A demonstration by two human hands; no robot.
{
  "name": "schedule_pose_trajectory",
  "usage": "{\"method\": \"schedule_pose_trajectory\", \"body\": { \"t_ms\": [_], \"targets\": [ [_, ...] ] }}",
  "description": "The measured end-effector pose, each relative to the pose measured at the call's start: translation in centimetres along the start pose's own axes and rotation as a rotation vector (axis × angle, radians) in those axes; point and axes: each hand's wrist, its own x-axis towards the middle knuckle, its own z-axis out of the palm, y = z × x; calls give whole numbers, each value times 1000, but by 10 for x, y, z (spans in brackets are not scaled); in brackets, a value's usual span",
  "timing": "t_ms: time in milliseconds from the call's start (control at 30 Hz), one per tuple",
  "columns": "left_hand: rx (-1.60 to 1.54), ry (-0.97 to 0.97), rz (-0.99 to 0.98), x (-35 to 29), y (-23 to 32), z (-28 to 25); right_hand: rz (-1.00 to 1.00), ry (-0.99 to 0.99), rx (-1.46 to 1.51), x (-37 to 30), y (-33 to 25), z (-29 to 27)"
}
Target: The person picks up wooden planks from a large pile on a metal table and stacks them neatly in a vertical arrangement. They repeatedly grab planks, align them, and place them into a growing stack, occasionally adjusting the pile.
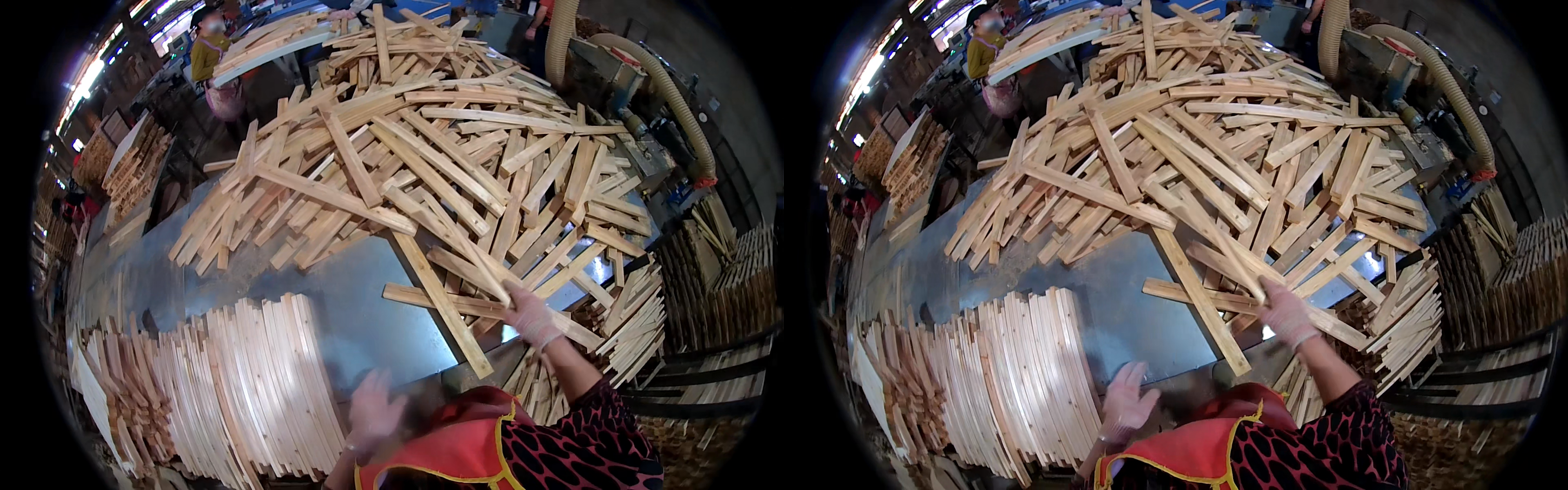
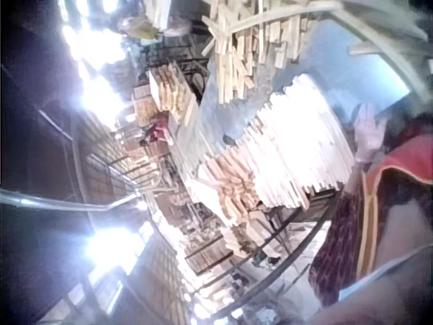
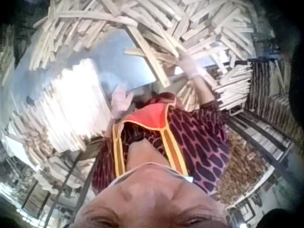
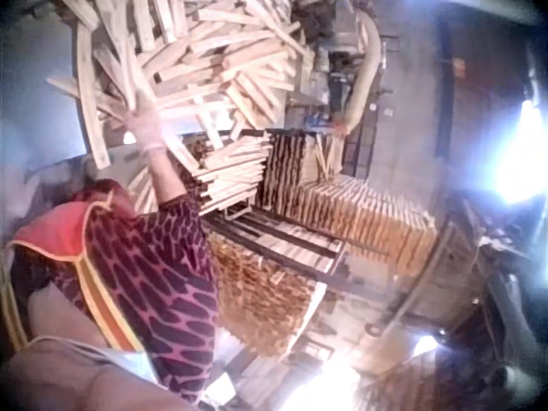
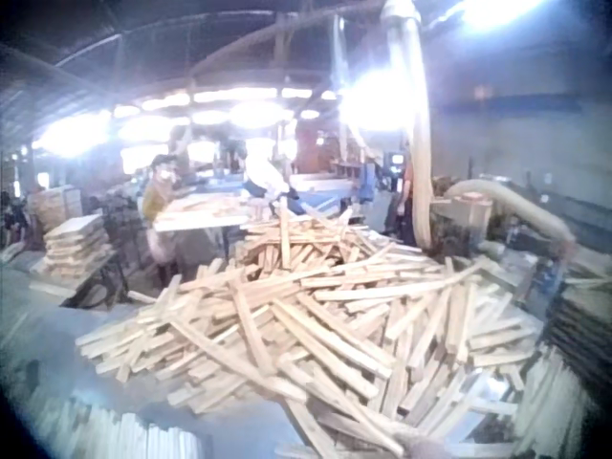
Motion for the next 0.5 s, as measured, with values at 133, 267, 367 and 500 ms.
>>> {"method": "schedule_pose_trajectory", "body": {
  "t_ms": [133, 267, 367, 500],
  "targets": [
    [-1071, 41, -34, 46, 33, 40, -173, -276, 227, -44, -83, 66],
    [-1746, -127, -210, 72, -1, 13, -333, 0, 34, 1, -55, 90],
    [-1879, -72, -263, 55, -40, -5, -130, -78, -557, 25, -66, 95],
    [-1880, 71, -337, 16, -67, -24, -136, -61, -700, 31, -97, 120]
  ]
}}
